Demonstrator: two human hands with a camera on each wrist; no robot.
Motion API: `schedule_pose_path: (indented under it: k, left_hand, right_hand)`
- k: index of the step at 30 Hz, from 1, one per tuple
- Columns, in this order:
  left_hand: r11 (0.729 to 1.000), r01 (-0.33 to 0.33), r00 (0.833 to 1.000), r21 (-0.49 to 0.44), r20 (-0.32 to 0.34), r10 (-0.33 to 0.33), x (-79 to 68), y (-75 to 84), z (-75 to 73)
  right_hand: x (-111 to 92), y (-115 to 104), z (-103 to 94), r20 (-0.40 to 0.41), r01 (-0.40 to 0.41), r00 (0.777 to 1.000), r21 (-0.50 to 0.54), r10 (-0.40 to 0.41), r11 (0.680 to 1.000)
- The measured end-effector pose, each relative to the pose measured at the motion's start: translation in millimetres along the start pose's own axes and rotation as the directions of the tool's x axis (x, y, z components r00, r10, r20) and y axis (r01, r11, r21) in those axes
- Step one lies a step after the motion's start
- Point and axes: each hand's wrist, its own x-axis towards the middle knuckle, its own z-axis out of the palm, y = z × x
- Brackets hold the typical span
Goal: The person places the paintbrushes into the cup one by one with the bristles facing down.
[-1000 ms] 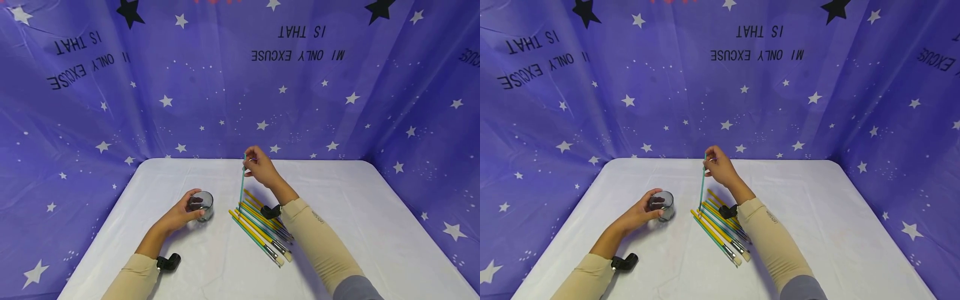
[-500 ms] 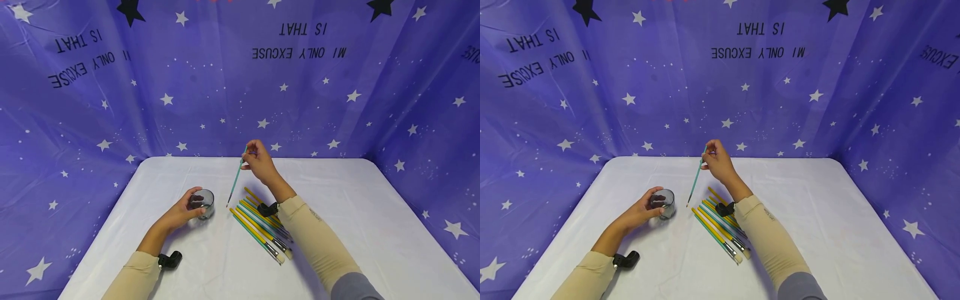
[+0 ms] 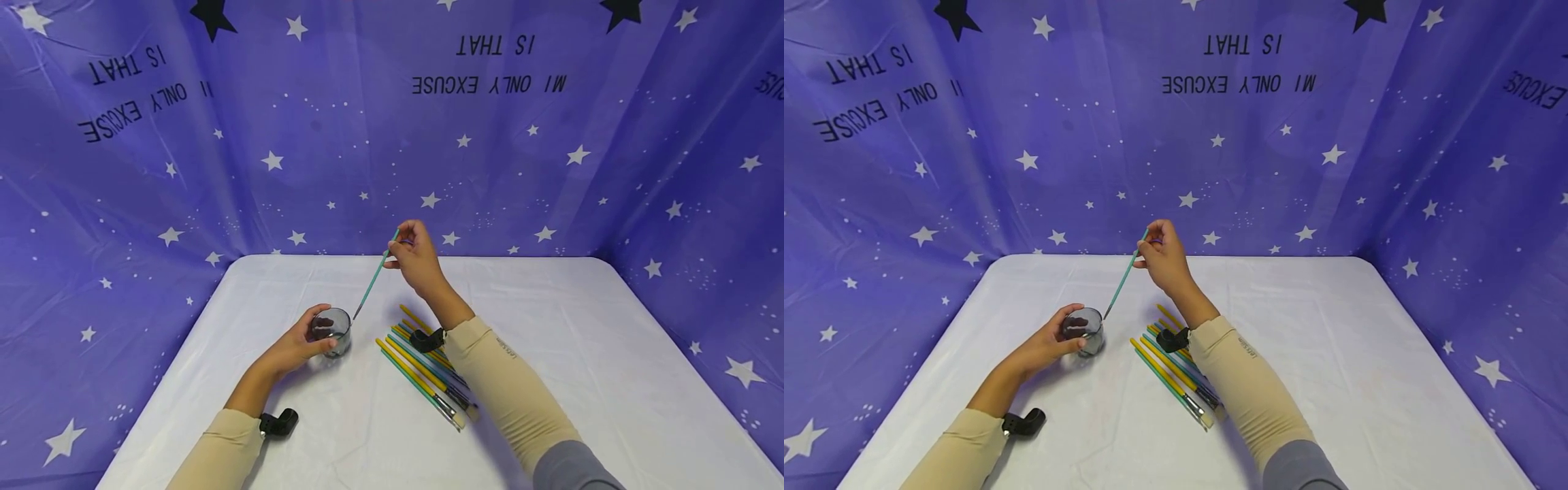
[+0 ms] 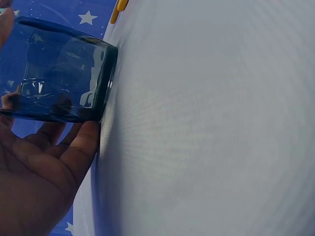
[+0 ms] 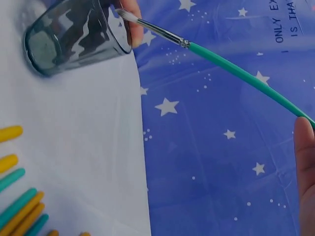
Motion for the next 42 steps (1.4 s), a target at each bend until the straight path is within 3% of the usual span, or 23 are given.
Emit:
schedule_pose_path:
  k: [8, 18, 24, 32, 42]
  left_hand:
    - [1.000, 0.004, 1.000, 0.007, 0.002, -0.004, 2.3, 1.1, 1.0]
    - [1.000, 0.001, 1.000, 0.001, 0.002, -0.001, 8.3, 2.1, -0.7]
    - [1.000, 0.005, 1.000, 0.003, -0.003, -0.005, 6.7, 5.0, -0.8]
    - [1.000, 0.002, 1.000, -0.001, 0.002, -0.002, 3.7, -1.7, 4.3]
    - [1.000, 0.002, 1.000, -0.006, 0.004, -0.002, 0.1, 0.7, 1.4]
  right_hand:
    - [-8, 9, 12.7, 0.011, 0.004, 1.000, 0.004, -0.004, 1.000]
    - [-9, 28, 27.7, 0.079, -0.005, 0.997, -0.104, 0.013, 0.995]
    - [-12, 41, 40.2, 0.121, -0.018, 0.992, -0.169, 0.038, 0.986]
    - [-16, 58, 53.3, 0.137, -0.033, 0.989, -0.179, 0.058, 0.983]
    - [-15, 61, 66.9, 0.160, -0.052, 0.983, -0.196, 0.084, 0.979]
